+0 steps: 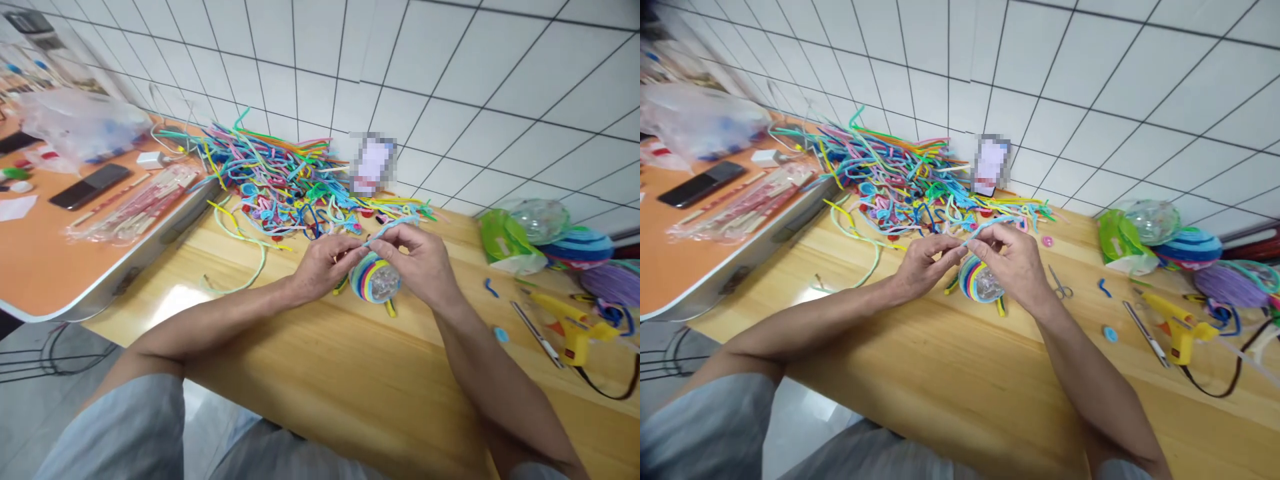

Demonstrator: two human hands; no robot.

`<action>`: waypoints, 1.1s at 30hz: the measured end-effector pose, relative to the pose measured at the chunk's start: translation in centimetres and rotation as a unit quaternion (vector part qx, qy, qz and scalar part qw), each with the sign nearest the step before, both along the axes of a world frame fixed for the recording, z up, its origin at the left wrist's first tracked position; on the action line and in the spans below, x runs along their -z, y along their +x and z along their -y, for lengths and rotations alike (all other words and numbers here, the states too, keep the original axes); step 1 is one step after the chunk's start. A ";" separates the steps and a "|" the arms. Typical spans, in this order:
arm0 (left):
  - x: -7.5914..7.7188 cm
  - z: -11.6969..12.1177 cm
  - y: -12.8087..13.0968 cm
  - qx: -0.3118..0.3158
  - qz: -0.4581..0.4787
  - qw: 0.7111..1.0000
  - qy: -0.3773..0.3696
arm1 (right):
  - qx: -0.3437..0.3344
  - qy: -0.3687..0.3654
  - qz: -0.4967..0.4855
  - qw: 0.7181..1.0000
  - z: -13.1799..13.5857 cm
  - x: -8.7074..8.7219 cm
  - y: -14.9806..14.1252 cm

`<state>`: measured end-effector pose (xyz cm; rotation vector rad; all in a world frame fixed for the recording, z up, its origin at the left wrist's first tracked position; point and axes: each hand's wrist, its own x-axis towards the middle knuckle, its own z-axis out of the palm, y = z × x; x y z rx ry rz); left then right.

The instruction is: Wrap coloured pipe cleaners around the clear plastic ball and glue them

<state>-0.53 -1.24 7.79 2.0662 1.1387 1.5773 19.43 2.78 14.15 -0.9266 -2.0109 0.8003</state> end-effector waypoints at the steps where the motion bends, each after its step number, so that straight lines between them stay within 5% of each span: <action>1: 0.0 0.1 0.0 0.005 0.002 1.000 -0.012 | 0.006 -0.007 -0.010 1.000 0.1 -0.1 0.0; 7: -0.4 0.5 0.0 0.043 0.033 0.994 -0.093 | 0.024 -0.030 -0.054 0.998 0.1 -0.1 0.1; 22: -1.1 0.7 -0.2 0.061 0.031 0.989 -0.133 | -0.032 -0.024 -0.005 0.999 -0.1 0.1 0.2; 33: -2.3 0.8 -0.5 0.109 0.019 0.977 -0.182 | -0.025 0.089 0.042 0.995 0.2 -0.2 0.7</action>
